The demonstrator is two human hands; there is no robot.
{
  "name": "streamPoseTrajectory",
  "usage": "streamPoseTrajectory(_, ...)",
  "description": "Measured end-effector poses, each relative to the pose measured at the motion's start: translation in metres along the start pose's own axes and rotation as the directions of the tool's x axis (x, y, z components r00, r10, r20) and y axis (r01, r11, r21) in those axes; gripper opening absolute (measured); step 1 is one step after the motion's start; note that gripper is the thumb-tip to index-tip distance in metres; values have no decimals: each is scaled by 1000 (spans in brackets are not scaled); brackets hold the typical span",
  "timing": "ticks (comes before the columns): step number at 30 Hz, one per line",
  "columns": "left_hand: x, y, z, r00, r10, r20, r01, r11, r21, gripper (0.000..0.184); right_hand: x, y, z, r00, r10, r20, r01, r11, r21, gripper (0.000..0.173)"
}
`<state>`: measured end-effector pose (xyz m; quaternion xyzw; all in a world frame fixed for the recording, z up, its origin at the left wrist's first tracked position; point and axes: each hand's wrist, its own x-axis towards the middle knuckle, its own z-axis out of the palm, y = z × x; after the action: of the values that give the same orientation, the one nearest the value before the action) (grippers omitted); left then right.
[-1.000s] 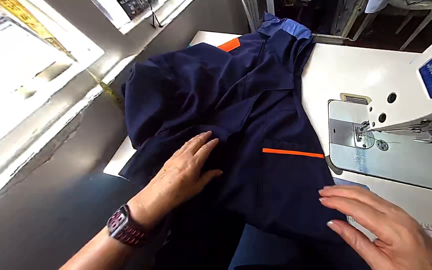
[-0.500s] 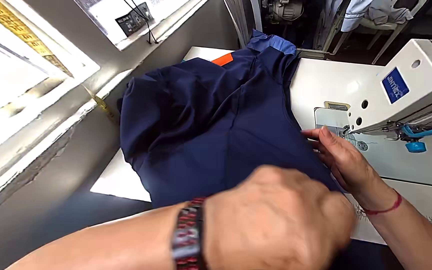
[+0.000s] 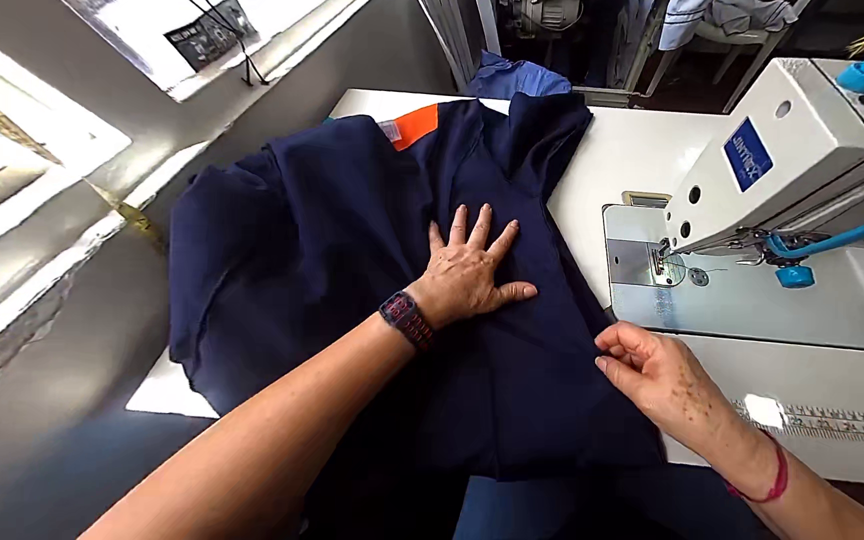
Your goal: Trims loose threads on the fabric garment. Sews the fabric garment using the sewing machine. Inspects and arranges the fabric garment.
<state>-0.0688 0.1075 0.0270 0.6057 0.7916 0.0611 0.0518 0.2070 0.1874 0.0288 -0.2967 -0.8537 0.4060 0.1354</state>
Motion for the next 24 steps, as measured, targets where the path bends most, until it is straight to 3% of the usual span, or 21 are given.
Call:
streamPoseTrajectory(1, -11, 11, -4, 999, 15, 33, -16, 999, 29, 101, -10, 2, -1, 1000, -10, 19, 10, 1000, 10, 15)
streamPoseTrajectory(3, -15, 22, -13, 996, 82, 27, -83, 996, 40, 81, -17, 3, -2, 999, 1, 49, -2, 1000, 12, 20)
streamPoseTrajectory(5, 3, 19, -13, 964, 216, -156, -220, 976, -5, 47, -13, -2, 6, 999, 12, 32, -10, 999, -49, 34)
streamPoseTrajectory(6, 16, 19, -11, 922, 312, -228, -327, 945, -30, 35, -9, -7, 11, 1000, 8, 13, -7, 997, -79, 40)
streamPoseTrajectory(8, 48, 25, -8, 773, 560, -297, -593, 804, -28, 37, 2, -19, 17, 999, -28, -46, 21, 990, -139, 42)
streamPoseTrajectory(11, 94, 39, -29, 648, 761, -42, -761, 642, -98, 19, 28, -25, 16, 981, -99, -167, 63, 976, -208, 36)
streamPoseTrajectory(14, 109, 45, -59, 612, 754, 238, -745, 651, -145, 10, 45, -18, 17, 970, -111, -216, 66, 976, -206, 36)
streamPoseTrajectory(19, 109, 43, -98, 661, 657, 363, -608, 752, -255, 17, 57, -21, 9, 910, -179, -375, 168, 984, -63, 21)
streamPoseTrajectory(24, 131, 17, -128, 777, 586, 232, -502, 798, -335, 28, 51, -26, -9, 940, 13, -341, 110, 935, 338, 14)
